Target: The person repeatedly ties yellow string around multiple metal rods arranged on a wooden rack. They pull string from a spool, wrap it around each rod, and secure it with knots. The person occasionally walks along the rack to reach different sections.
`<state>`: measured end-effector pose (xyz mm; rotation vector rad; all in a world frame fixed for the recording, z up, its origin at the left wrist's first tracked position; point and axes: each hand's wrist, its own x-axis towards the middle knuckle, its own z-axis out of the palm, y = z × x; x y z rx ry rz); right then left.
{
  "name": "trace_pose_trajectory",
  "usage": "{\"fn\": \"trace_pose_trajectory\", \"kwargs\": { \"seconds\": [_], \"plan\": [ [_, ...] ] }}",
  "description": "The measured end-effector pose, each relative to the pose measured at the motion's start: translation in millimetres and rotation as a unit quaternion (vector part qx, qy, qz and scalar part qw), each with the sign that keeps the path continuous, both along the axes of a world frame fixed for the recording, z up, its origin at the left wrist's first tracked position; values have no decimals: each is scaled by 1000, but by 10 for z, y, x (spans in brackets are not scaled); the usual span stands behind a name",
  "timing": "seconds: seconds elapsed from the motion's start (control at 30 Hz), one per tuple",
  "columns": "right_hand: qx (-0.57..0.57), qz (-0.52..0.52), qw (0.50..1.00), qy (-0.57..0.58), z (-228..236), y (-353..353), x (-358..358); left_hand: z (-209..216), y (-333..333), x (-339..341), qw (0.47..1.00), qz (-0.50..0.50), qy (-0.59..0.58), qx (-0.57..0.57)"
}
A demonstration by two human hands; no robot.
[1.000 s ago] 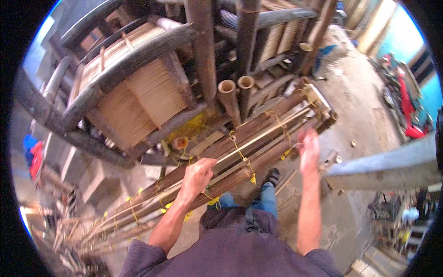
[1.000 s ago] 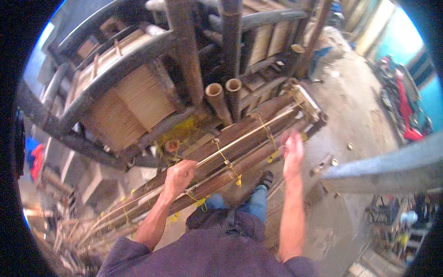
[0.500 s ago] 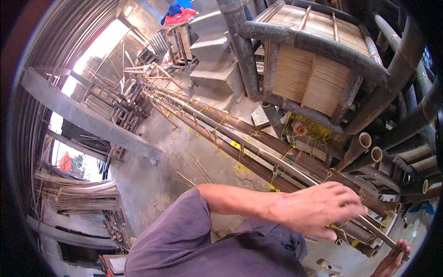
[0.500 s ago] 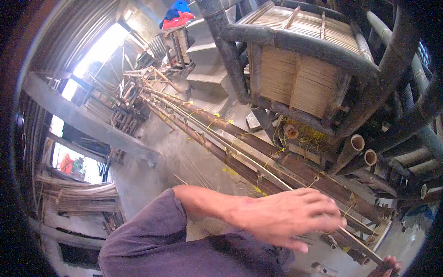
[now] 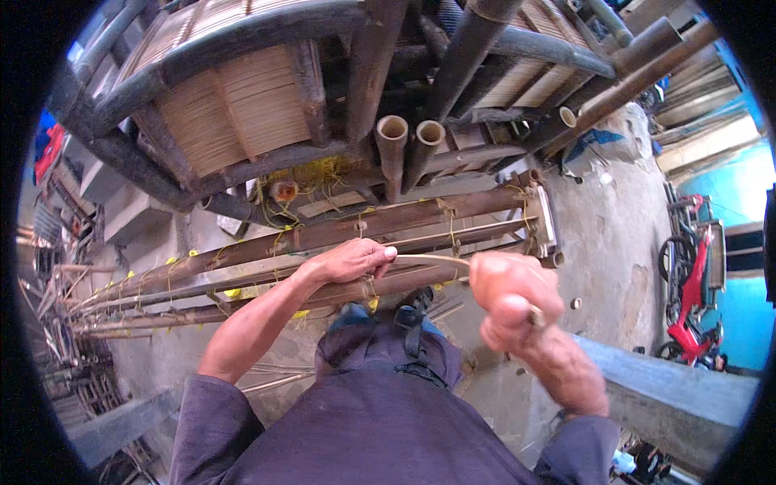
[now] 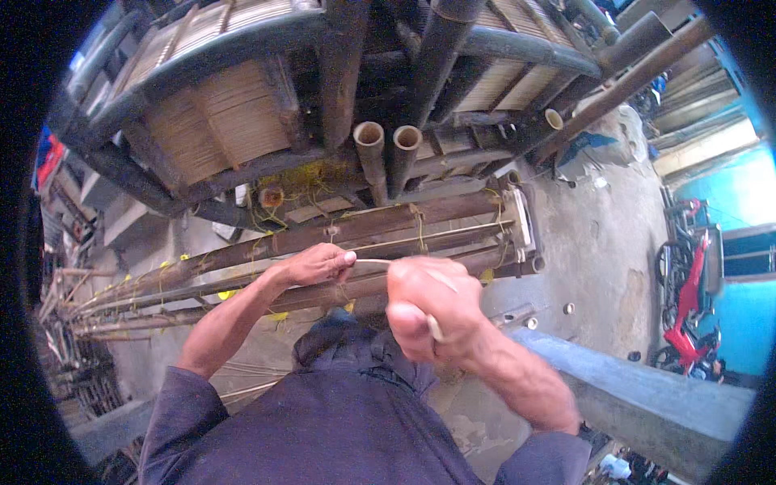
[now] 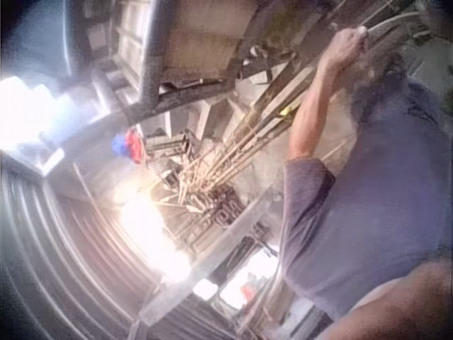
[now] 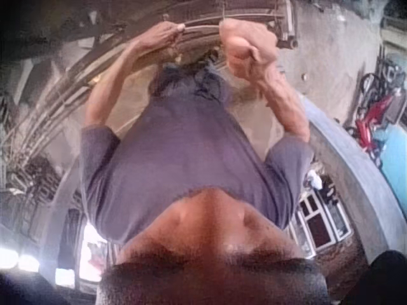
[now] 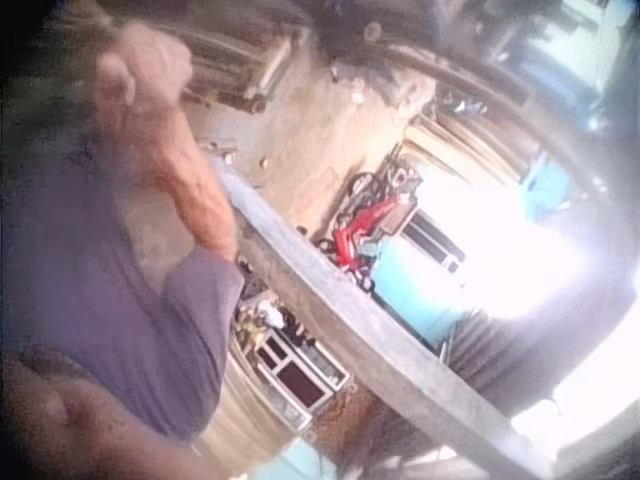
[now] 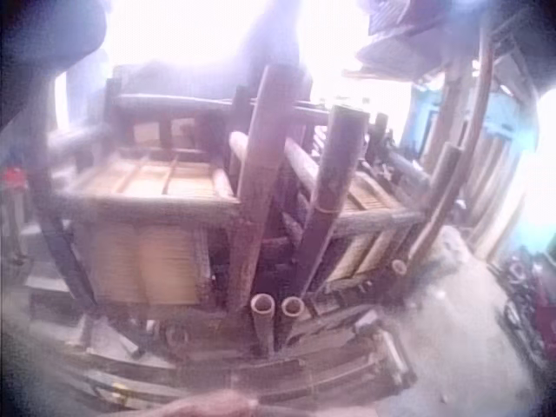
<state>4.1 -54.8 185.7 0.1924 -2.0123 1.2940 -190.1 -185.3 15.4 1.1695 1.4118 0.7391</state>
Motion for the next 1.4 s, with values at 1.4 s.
{"fn": "trace_pose_trajectory", "kwargs": {
  "seconds": [1.4],
  "plan": [
    [-354, -193, 756, -516, -3189, -149, 2261, -175, 585, 499, 903, 156, 385, 109]
  ]
}}
